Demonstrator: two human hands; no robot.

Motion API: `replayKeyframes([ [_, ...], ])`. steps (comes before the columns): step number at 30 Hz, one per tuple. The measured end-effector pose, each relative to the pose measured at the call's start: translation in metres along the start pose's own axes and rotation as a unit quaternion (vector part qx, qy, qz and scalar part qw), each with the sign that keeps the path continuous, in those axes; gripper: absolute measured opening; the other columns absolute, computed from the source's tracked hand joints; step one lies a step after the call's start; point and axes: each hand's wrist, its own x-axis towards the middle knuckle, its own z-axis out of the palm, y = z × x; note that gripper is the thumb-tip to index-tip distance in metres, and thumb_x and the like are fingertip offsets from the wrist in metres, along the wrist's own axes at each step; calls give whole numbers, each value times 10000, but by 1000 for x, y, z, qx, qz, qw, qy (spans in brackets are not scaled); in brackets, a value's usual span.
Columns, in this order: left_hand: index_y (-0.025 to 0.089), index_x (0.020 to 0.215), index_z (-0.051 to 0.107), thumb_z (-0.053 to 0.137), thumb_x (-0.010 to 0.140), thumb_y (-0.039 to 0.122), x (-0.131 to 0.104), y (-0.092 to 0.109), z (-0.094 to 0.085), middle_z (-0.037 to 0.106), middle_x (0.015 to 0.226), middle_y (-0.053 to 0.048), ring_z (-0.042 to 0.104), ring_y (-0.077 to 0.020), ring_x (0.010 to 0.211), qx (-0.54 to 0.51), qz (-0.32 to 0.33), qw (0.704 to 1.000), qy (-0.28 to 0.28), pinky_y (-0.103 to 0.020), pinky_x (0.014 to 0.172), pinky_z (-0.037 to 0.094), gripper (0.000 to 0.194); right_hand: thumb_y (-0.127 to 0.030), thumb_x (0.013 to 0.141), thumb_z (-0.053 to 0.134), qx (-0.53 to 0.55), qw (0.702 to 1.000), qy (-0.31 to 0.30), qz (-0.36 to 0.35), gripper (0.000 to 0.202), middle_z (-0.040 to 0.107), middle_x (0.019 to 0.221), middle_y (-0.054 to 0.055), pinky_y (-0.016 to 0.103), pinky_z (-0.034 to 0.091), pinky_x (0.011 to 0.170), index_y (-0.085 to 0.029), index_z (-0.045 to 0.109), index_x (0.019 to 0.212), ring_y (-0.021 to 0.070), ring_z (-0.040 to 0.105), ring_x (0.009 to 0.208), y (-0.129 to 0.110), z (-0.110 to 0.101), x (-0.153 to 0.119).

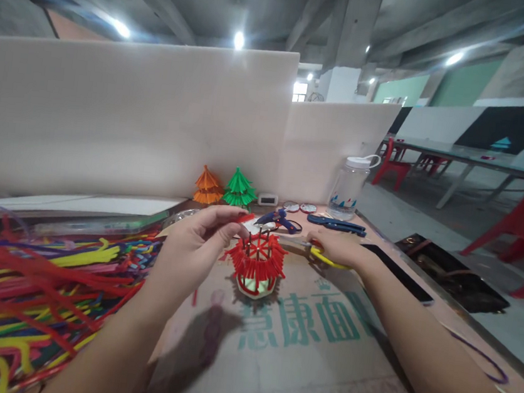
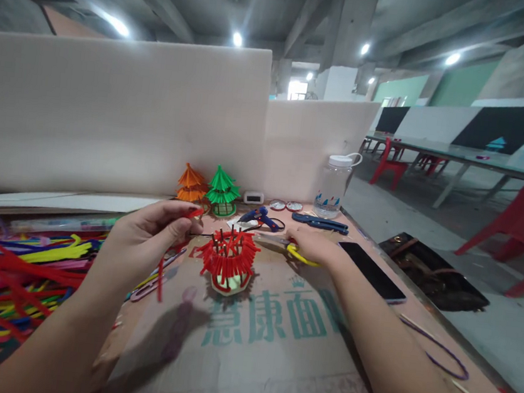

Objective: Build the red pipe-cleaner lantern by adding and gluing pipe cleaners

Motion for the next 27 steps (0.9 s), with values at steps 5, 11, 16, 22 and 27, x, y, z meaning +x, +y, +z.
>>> replayKeyframes([
  [5, 200, 950, 666, 629, 961, 392, -2, -1, 4, 738, 811, -27, 558, -104, 583, -26, -5, 999, -44, -224, 537, 436, 196, -438, 960, 520, 113, 989, 91, -4, 440, 738, 1078, 117, 308, 501, 735, -168, 597, 1299, 236, 684, 893, -8, -37, -9],
  [11, 206, 835, 569, 592, 953, 531, -1, 6, 11, 653, 622, -3, 458, -106, 494, -140, -65, 981, -118, -233, 479, 349, 346, -437, 893, 661, 304, 925, 170, -154, 350, 704, 1070, 80, 361, 538, 842, -214, 627, 1161, 221, 664, 941, -71, -60, -37],
  [16, 211, 809, 549, 563, 961, 514, -3, 6, 12, 546, 553, 34, 407, -104, 481, -158, -80, 978, -107, -239, 494, 340, 339, -476, 918, 665, 374, 899, 121, -192, 382, 644, 1025, 39, 290, 503, 751, -235, 601, 1208, 158, 591, 829, -108, -57, -55],
  [22, 199, 719, 551, 578, 940, 442, -4, 9, 12, 555, 640, 20, 472, -107, 557, -103, -35, 993, -54, -223, 523, 397, 329, -729, 873, 572, 467, 849, 13, -246, 612, 604, 991, 44, 272, 473, 714, -200, 542, 1179, 157, 554, 832, -123, -54, -64],
  [27, 196, 676, 550, 585, 911, 338, -5, 16, 9, 568, 660, 6, 519, -124, 611, -41, 2, 999, -36, -241, 590, 456, 276, -754, 822, 611, 511, 825, -25, -240, 680, 614, 1115, 65, 314, 480, 837, -215, 533, 1228, 194, 578, 969, -131, -46, -64],
])
